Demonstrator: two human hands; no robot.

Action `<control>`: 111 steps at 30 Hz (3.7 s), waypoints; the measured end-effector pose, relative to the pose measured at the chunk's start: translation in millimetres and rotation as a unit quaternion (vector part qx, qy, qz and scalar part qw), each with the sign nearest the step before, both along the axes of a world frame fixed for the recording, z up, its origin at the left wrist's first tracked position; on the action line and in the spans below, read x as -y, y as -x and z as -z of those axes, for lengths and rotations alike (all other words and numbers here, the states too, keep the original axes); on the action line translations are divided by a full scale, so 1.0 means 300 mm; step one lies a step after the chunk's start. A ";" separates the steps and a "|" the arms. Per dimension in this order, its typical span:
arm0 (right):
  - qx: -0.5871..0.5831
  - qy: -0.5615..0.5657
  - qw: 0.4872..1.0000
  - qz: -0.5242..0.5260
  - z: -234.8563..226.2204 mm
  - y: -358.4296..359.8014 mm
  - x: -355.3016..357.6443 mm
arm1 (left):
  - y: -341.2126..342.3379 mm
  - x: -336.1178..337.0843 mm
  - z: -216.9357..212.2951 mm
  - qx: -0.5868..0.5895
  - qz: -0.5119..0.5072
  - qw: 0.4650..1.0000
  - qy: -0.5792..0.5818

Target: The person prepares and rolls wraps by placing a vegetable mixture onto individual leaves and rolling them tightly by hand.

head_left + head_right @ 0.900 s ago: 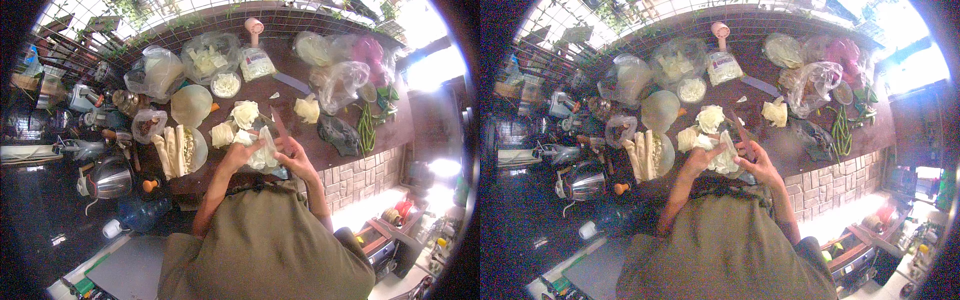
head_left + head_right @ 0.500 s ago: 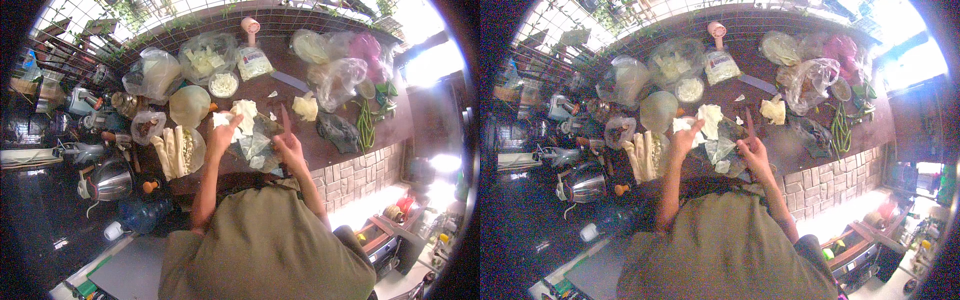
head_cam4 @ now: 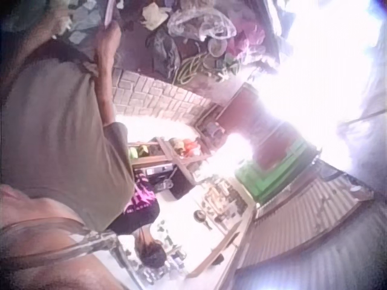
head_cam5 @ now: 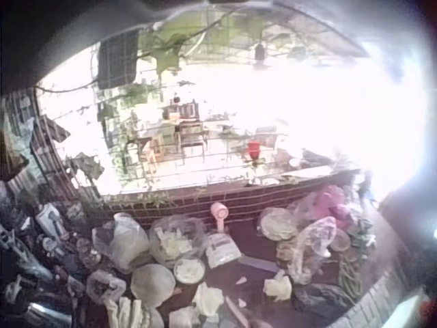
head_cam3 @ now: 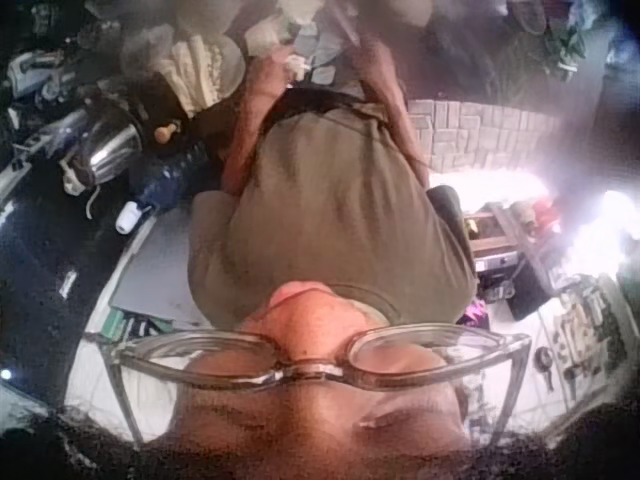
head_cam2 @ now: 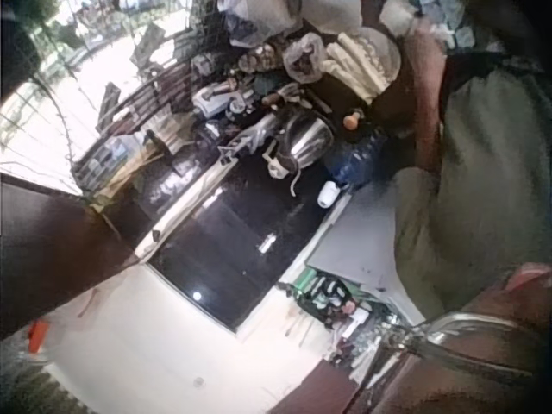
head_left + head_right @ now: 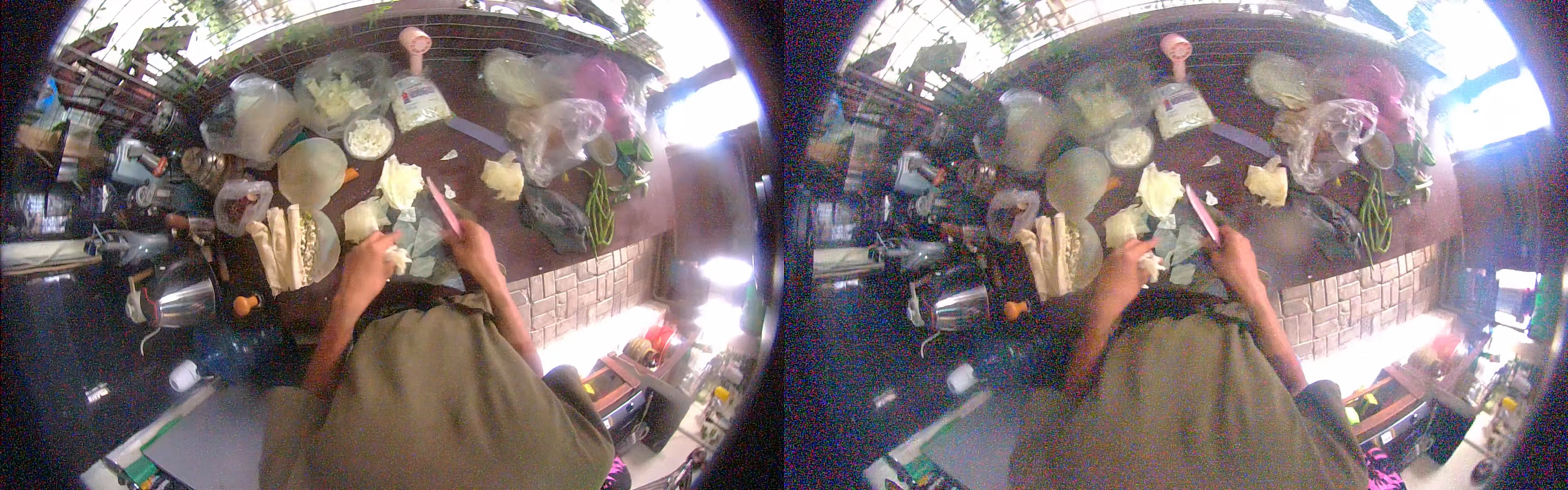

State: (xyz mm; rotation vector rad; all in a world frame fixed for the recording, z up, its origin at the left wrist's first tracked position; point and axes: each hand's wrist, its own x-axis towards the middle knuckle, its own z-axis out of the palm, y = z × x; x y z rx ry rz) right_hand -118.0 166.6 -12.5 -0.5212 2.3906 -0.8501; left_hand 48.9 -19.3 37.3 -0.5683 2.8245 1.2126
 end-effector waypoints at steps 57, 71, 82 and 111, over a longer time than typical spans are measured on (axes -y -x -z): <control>0.204 0.279 0.936 0.067 -0.164 0.143 0.220 | 0.148 -0.098 0.155 -0.132 -0.069 0.987 -0.064; 0.092 0.225 0.969 0.047 -0.065 0.155 0.386 | 0.006 -0.066 0.140 -0.077 -0.220 0.892 -0.388; -0.038 0.128 0.987 0.088 -0.037 0.224 0.170 | 0.029 -0.051 0.111 -0.100 -0.243 0.865 -0.427; 0.218 0.333 0.910 0.118 -0.250 0.056 0.013 | 0.258 0.309 0.086 -0.227 -0.176 0.940 -0.182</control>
